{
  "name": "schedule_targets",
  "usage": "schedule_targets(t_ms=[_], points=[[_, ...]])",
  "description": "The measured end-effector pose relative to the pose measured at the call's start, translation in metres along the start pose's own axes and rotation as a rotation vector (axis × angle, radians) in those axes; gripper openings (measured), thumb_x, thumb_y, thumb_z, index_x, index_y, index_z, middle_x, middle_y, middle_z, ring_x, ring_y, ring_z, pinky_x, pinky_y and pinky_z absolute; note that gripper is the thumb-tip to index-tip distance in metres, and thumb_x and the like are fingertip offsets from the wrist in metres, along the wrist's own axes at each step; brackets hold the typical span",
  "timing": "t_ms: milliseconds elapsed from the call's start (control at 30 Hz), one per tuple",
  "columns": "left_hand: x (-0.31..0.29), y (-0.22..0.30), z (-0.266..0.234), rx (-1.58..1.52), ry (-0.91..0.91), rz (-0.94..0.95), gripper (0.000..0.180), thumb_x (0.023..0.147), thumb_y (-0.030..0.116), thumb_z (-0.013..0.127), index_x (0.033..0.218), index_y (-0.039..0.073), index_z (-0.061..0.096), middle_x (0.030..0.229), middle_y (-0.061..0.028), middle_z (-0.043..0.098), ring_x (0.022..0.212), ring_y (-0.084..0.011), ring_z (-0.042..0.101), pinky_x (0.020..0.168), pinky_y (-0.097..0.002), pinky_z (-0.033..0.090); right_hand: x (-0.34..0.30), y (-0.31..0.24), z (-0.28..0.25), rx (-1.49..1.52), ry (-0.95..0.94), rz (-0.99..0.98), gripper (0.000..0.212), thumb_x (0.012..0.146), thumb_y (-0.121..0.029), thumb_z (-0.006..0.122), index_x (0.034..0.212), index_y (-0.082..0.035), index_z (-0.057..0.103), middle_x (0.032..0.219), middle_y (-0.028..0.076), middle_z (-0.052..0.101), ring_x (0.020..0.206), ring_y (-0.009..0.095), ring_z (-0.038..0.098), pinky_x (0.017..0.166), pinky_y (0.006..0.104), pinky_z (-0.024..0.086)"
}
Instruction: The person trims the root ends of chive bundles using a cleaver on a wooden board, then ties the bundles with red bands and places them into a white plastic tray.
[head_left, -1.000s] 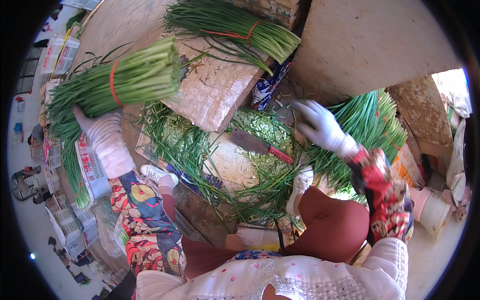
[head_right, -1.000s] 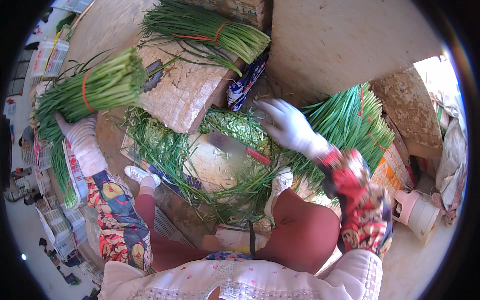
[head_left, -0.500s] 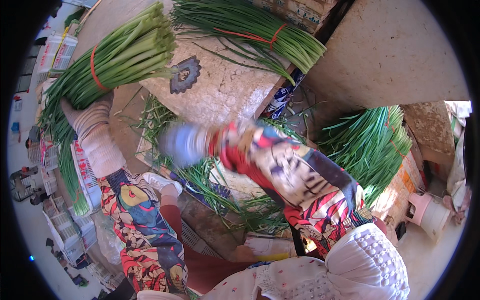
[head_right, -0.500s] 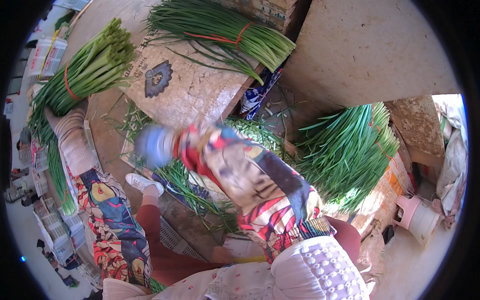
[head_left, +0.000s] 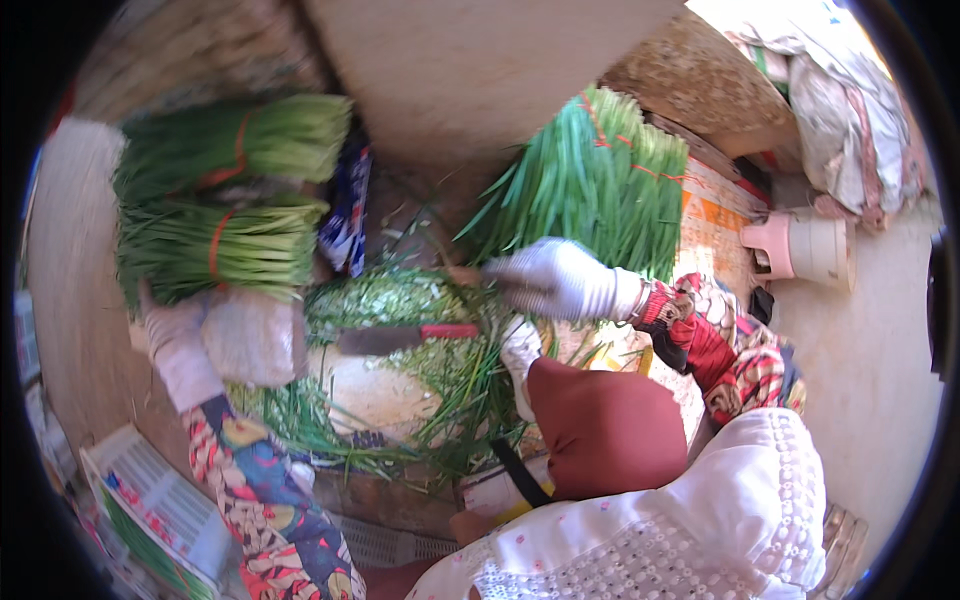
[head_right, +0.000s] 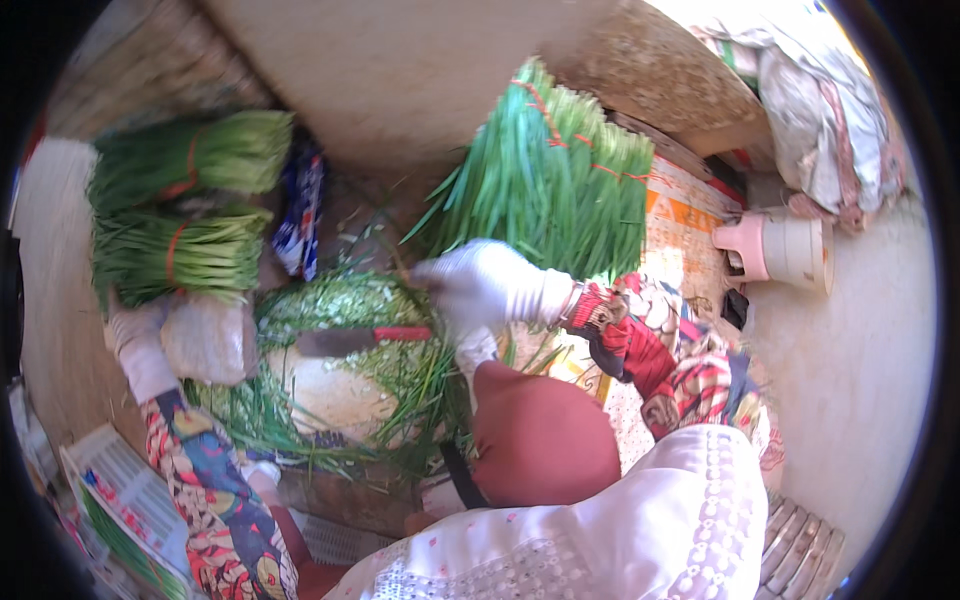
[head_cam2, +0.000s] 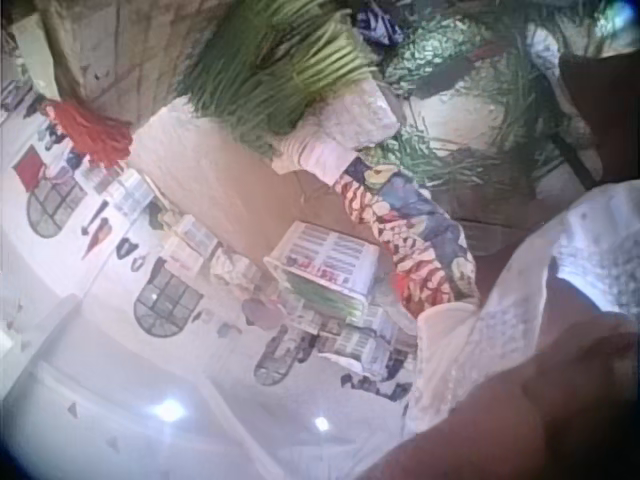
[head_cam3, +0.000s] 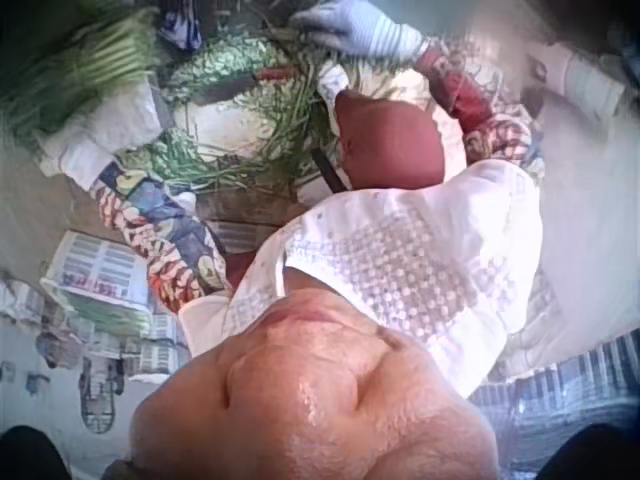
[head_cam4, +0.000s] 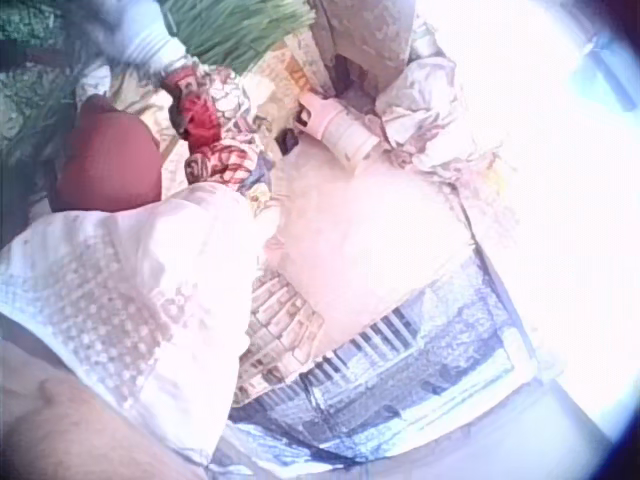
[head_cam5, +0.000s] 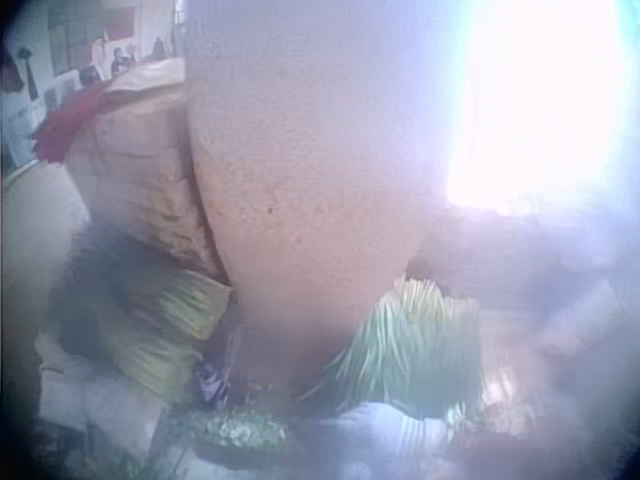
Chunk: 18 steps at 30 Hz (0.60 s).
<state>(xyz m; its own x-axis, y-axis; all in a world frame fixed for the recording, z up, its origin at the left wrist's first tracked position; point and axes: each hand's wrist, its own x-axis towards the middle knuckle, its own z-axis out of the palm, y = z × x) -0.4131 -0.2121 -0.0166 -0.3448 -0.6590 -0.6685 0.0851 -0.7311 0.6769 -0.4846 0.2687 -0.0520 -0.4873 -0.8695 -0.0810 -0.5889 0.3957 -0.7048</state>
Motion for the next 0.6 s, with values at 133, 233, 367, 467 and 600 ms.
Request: schedule_targets(t_ms=[133,233,367,467,600], points=[[0.032,-0.012,0.006,0.157,-0.045,-0.038,0.068,0.086,0.054,0.055,0.144,0.021,0.04,0.149,-0.0083,0.037,0.137,-0.031,0.033,0.11,-0.0586,0.026,-0.041,0.088,-0.022,0.169,0.803,0.553,0.059,0.082,-0.029,0.067,0.134,-0.007,0.05,0.117,0.018,0.062,0.107,0.031,0.062,0.093,0.0383,0.049],[0.045,0.0,0.001,0.245,-0.055,-0.032,0.069,0.087,0.053,0.055,0.146,0.022,0.036,0.151,-0.0094,0.032,0.139,-0.0316,0.031,0.109,-0.0595,0.026,-0.025,0.153,-0.035,-0.008,0.811,0.789,0.093,0.075,-0.044,0.071,0.146,-0.002,0.028,0.141,0.023,0.045,0.13,0.035,0.045,0.108,0.04,0.037],[0.048,0.013,-0.021,0.377,-0.026,-0.041,0.071,0.087,0.052,0.055,0.148,0.023,0.032,0.155,-0.0108,0.026,0.14,-0.0324,0.028,0.109,-0.0606,0.026,-0.017,0.199,-0.032,0.021,0.798,0.946,0.092,0.076,-0.045,0.069,0.147,-0.004,0.027,0.143,0.027,0.04,0.132,0.04,0.041,0.111,0.0428,0.033],[0.0,-0.004,-0.028,0.49,0.016,0.082,0.072,0.088,0.05,0.055,0.15,0.025,0.029,0.157,-0.0124,0.02,0.141,-0.0343,0.026,0.107,-0.0627,0.027,-0.075,0.245,-0.015,-0.105,0.999,1.026,0.085,0.078,-0.041,0.069,0.147,-0.007,0.031,0.143,0.023,0.042,0.133,0.038,0.039,0.112,0.0417,0.031],[-0.071,-0.022,-0.073,0.463,0.082,0.186,0.064,0.091,0.045,0.054,0.147,0.021,0.036,0.154,-0.0143,0.026,0.139,-0.0321,0.031,0.107,-0.0531,0.033,-0.178,0.308,-0.005,-0.18,0.987,1.337,0.099,0.073,-0.049,0.072,0.147,-0.001,0.026,0.142,0.028,0.04,0.133,0.041,0.038,0.113,0.0427,0.03]])
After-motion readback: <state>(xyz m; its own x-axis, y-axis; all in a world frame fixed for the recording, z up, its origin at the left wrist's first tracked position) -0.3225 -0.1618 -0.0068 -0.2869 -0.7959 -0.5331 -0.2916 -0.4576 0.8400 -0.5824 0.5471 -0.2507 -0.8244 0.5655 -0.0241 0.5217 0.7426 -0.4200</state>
